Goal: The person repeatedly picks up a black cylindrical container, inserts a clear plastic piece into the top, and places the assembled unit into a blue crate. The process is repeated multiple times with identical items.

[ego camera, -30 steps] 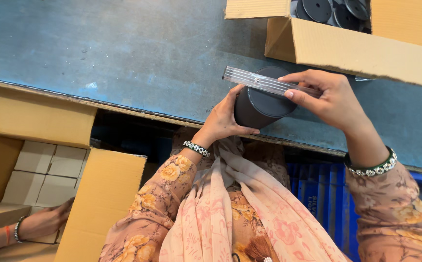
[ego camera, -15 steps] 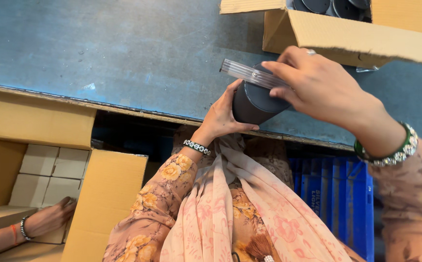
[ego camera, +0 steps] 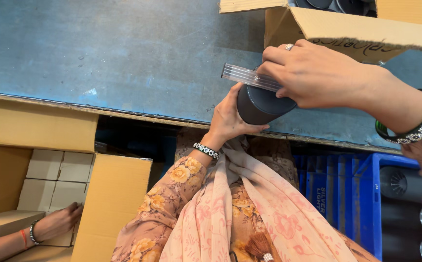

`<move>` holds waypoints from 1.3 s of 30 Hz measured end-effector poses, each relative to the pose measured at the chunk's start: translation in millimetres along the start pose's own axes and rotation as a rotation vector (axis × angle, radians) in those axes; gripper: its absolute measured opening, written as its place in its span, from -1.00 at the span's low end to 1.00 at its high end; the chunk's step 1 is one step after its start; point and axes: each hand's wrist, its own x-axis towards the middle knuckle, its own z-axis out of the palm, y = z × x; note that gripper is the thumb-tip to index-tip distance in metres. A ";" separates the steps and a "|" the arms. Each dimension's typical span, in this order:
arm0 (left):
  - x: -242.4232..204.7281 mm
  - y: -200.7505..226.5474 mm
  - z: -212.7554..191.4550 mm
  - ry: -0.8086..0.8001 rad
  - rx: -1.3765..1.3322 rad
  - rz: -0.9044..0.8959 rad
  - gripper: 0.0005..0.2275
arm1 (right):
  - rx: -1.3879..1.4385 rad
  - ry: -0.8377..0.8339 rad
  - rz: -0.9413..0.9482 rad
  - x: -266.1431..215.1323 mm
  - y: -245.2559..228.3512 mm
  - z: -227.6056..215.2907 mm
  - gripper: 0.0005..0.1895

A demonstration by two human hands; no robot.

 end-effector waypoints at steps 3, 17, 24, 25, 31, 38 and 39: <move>0.0 -2.2 1.4 -0.018 -0.012 -0.011 0.00 | -0.055 0.016 -0.034 -1.0 4.2 1.6 -0.40; 1.2 13.9 15.2 0.166 -0.122 0.183 0.12 | -0.015 0.591 0.091 3.0 -18.7 59.2 -0.59; 16.9 6.4 11.0 0.110 -0.061 0.205 -0.05 | -0.177 0.526 -0.125 20.2 3.0 50.9 -0.66; 18.7 5.4 11.8 0.093 -0.052 0.193 -0.07 | -0.166 0.528 -0.150 19.5 5.3 49.5 -0.66; 27.2 7.7 4.0 0.076 -0.096 0.304 -0.09 | -0.167 0.523 -0.429 26.8 18.8 43.1 -0.63; 24.2 30.9 -15.6 0.093 -0.143 0.210 -0.03 | -0.243 0.540 -0.838 38.4 30.8 34.0 -0.51; 24.5 32.7 -17.2 0.075 -0.173 0.192 -0.04 | -0.265 0.536 -0.845 36.6 31.0 34.9 -0.49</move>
